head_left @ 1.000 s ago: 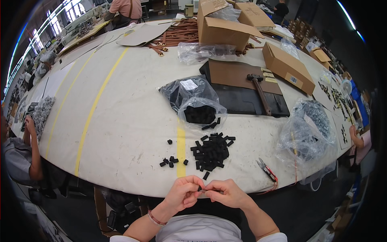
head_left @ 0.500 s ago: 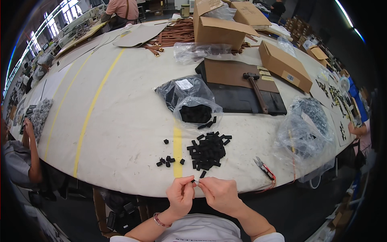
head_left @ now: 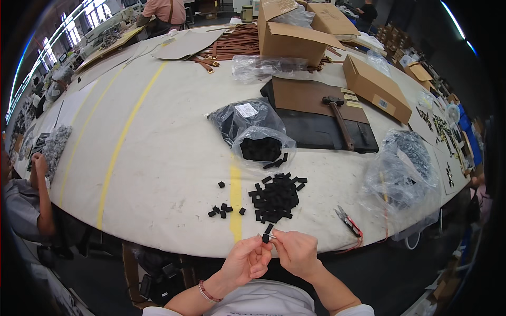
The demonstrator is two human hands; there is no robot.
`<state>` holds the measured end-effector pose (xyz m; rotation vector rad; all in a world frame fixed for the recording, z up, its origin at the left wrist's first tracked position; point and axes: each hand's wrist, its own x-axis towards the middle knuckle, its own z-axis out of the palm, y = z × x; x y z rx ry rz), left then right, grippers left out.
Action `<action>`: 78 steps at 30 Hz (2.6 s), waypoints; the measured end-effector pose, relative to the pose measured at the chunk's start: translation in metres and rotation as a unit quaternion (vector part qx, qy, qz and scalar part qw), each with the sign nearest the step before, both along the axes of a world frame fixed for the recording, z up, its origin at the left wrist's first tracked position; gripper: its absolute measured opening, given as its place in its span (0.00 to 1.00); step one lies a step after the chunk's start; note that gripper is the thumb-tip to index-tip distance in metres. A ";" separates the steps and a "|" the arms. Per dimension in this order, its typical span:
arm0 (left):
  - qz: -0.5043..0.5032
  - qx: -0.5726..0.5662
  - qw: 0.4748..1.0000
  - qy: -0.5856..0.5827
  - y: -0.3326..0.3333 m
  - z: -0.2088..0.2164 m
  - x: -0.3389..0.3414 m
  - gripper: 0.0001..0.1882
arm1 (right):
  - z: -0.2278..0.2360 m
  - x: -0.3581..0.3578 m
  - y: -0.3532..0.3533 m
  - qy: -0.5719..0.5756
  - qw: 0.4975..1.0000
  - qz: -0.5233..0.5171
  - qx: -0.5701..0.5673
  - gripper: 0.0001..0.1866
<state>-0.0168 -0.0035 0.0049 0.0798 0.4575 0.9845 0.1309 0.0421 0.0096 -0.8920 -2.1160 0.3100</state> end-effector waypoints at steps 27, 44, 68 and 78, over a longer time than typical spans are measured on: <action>0.227 -0.090 0.968 0.060 0.012 0.002 -0.031 0.14 | 0.003 0.001 0.011 -0.074 0.981 -0.040 -0.174 0.12; 0.215 0.403 0.483 0.747 0.012 -0.005 -0.027 0.14 | 0.005 -0.010 0.009 -0.142 0.969 -0.095 -0.179 0.08; 0.174 0.350 0.628 0.673 0.020 0.006 -0.038 0.10 | 0.005 0.012 0.019 0.019 0.939 -0.056 -0.339 0.05; 0.126 0.320 0.722 0.600 0.024 0.000 -0.007 0.08 | 0.007 0.006 0.019 0.051 0.951 -0.061 -0.299 0.05</action>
